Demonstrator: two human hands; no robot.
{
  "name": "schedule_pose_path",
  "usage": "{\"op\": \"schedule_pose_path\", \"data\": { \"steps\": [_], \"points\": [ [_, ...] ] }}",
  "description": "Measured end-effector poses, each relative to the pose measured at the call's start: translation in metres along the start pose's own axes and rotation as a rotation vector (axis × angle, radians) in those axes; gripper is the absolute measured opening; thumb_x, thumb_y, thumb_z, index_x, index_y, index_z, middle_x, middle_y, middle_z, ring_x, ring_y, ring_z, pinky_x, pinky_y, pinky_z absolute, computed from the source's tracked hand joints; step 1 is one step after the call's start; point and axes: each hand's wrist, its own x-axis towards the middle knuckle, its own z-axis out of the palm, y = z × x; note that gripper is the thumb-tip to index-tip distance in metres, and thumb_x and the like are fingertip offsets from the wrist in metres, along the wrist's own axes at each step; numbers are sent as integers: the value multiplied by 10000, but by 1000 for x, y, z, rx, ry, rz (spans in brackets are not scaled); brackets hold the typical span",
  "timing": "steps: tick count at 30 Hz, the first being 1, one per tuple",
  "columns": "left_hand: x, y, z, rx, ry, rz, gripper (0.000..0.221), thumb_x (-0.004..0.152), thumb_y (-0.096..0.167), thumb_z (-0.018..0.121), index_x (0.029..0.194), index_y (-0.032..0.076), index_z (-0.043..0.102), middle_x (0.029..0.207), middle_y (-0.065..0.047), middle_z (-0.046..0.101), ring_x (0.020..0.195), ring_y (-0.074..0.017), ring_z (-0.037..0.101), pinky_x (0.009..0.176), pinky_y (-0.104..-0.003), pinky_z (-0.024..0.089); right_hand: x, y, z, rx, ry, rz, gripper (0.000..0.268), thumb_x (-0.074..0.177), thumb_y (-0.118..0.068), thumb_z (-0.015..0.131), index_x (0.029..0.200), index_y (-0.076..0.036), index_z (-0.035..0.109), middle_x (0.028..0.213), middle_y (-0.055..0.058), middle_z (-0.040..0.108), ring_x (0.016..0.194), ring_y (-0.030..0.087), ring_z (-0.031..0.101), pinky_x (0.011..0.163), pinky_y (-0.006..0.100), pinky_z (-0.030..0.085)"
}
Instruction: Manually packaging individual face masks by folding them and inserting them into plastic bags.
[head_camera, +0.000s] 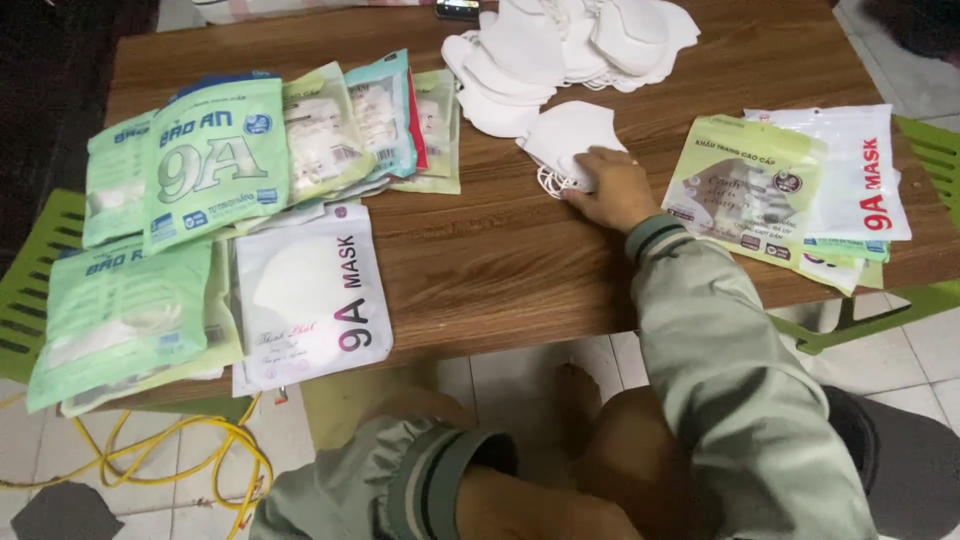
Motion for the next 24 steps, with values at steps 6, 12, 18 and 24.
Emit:
{"op": "schedule_pose_path", "data": {
  "steps": [6,12,18,24],
  "points": [
    [14,-39,-39,-23,-96,-54,139,1119,185,553,1107,96,658,1100,-36,672,991,-201,653,974,-334,562,4,9,9,-218,-41,-102,623,857,-421,723,1388,-124,589,1401,132,570,1257,341,526,1039,504,424],
    [-1,-91,-141,457,489,-471,233,981,195,619,1100,35,741,989,-186,744,973,-337,720,846,-461,592,-23,-8,-13,-142,-211,-35,580,878,-501,728,1381,-228,631,1445,76,570,1347,354,497,1020,530,469],
    [-46,-140,-229,634,913,-543,212,960,232,669,1114,133,776,970,-120,762,959,-276,734,823,-398,601,-27,-14,-24,-33,-303,55,541,973,-589,547,1230,-156,746,1203,105,749,1166,387,671,971,523,547],
    [-70,-135,-241,649,1004,-669,174,976,228,657,1080,194,792,926,-68,774,879,-218,754,762,-387,612,-8,-24,-32,17,-152,35,605,892,-349,742,1429,-118,585,1399,188,594,1335,405,526,1052,513,488]
  ]
}}
